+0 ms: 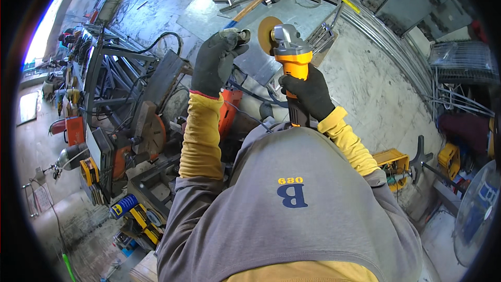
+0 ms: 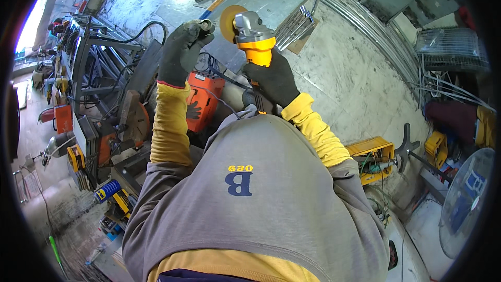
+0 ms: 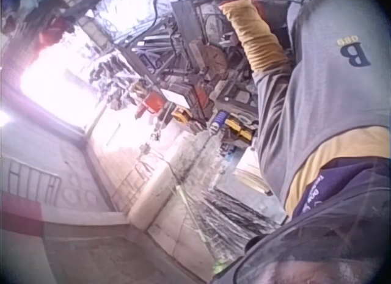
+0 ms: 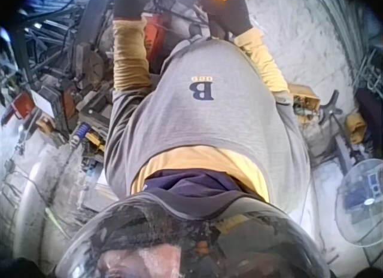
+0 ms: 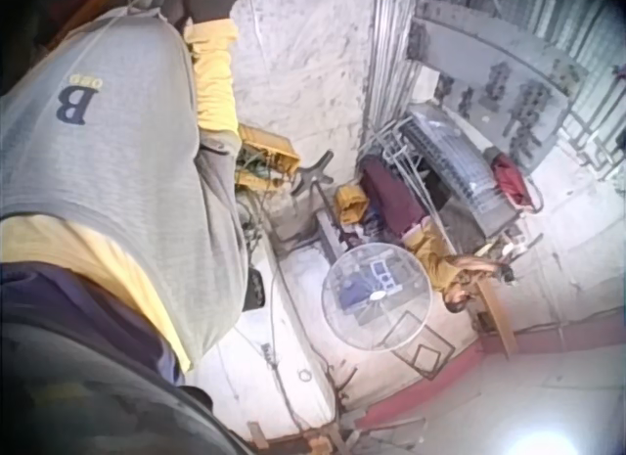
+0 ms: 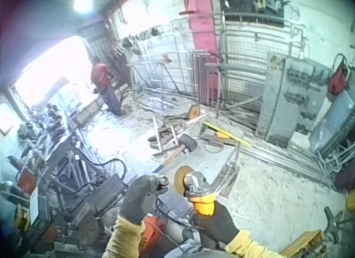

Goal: The person grinds and smooths small metal components and bolts with a handheld angle grinder.

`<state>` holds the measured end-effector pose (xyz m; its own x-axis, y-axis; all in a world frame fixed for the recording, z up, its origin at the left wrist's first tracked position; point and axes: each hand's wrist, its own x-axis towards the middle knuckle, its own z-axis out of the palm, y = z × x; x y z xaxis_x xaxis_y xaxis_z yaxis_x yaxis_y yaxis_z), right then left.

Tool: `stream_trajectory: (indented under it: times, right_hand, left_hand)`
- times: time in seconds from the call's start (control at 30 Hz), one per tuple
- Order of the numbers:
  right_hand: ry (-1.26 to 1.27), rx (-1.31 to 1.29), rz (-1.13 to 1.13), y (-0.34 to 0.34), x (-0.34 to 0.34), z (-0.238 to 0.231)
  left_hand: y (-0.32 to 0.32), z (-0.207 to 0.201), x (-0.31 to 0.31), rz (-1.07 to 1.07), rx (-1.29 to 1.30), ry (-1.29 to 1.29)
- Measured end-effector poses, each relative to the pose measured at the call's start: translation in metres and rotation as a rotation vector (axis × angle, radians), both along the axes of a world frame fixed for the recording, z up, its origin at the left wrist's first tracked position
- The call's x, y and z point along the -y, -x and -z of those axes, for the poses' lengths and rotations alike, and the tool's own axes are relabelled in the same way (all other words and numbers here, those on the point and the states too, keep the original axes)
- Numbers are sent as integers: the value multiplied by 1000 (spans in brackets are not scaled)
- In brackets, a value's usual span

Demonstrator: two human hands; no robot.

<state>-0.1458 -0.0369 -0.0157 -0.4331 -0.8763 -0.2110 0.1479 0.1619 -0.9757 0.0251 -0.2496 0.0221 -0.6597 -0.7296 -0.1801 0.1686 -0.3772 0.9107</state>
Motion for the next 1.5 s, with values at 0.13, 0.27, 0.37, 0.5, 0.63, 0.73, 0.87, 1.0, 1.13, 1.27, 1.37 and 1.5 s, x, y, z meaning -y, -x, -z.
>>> stream_trajectory:
  times: [0.13,0.27,0.37,0.5,0.63,0.73,0.87,1.0,1.13,1.27,1.37,1.5]
  right_hand:
    - [42,24,-3,-2,-5,-2]
    - [11,-107,-25,-2,-6,-21]
    - [1,-188,-49,-4,-5,-27]
    - [-28,-172,-95,-2,-5,-21]
    - [-6,-198,-100,-5,-4,-22]
    - [67,-182,-122,-3,-3,-21]
    - [93,-190,-129,-2,-2,-27]
    - [-12,48,-166,1,-1,-25]
    - [53,111,-151,0,-2,-10]
    - [39,30,-132,-1,-5,-11]
    - [61,21,-85,-2,-4,-14]
    - [47,-54,-66,-1,-1,-15]
  left_hand:
    - [-15,6,13,79,-62,24]
    - [-17,9,30,94,36,74]
    - [-15,8,40,54,65,138]
    - [-12,-5,40,68,151,282]
    - [-2,-36,21,69,377,426]
    - [1,-37,17,77,415,471]
    - [4,-34,17,53,369,494]
    - [6,-39,8,2,400,457]
    - [-2,-3,17,39,22,146]
    - [3,-3,11,-6,-53,23]
    - [5,-20,6,-16,91,57]
    - [5,-22,4,-13,205,125]
